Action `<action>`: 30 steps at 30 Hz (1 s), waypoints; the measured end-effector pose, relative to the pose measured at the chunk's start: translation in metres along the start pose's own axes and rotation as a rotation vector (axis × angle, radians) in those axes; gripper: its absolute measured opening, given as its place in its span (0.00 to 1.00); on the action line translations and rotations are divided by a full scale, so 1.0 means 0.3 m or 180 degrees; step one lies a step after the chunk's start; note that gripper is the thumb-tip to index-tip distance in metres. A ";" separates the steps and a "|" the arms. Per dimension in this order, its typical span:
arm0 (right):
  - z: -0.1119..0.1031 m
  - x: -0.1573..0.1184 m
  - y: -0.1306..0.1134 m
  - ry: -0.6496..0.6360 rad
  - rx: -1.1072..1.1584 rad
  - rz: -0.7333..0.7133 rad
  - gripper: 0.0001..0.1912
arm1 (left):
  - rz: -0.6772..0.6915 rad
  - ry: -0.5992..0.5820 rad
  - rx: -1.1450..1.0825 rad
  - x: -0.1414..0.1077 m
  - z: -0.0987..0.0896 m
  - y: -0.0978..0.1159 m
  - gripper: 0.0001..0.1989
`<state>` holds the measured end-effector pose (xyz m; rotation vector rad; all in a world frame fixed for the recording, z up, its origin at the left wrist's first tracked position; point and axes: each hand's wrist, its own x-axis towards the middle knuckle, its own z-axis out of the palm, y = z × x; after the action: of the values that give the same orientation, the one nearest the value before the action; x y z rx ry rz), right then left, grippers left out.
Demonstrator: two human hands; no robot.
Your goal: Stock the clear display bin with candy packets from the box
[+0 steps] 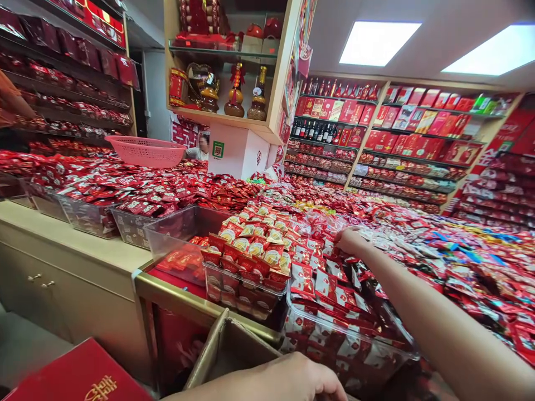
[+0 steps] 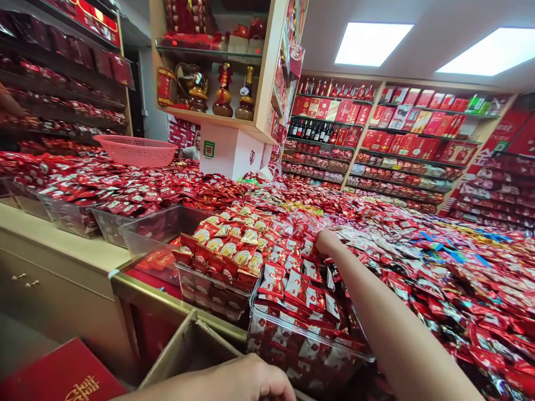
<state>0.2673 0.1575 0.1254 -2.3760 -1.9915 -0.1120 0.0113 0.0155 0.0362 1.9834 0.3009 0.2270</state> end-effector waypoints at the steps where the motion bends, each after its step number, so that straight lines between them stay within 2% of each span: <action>1: -0.003 0.002 0.001 -0.0078 -0.0081 0.0060 0.10 | -0.0022 0.0007 0.0037 -0.002 -0.002 0.008 0.14; 5: -0.013 0.002 -0.006 -0.0220 -0.0392 0.0140 0.11 | -0.0033 -0.0004 0.0049 -0.006 -0.009 0.033 0.13; 13: -0.058 -0.033 -0.008 -0.0325 -0.0707 -0.0190 0.10 | -0.0136 0.0084 0.0292 -0.007 0.000 0.012 0.13; 16: -0.098 -0.065 0.008 -0.0322 -0.0830 -0.0247 0.11 | -0.0222 0.0030 0.0495 -0.010 0.003 0.015 0.13; 20: -0.129 -0.132 0.029 -0.0528 -0.0987 -0.0362 0.09 | -0.0323 -0.0047 0.0701 -0.013 0.006 0.029 0.13; 24: -0.120 -0.168 0.059 -0.0638 -0.1100 -0.0251 0.09 | -0.0439 -0.0018 0.0828 -0.016 0.009 0.029 0.13; 30: -0.065 -0.128 0.075 -0.0582 -0.0985 -0.0019 0.12 | -0.0507 -0.0005 0.0957 -0.013 0.006 0.020 0.14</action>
<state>0.2823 0.1143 0.1421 -2.6525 -2.2049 -0.2267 0.0086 0.0104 0.0409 2.2416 0.5144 0.0810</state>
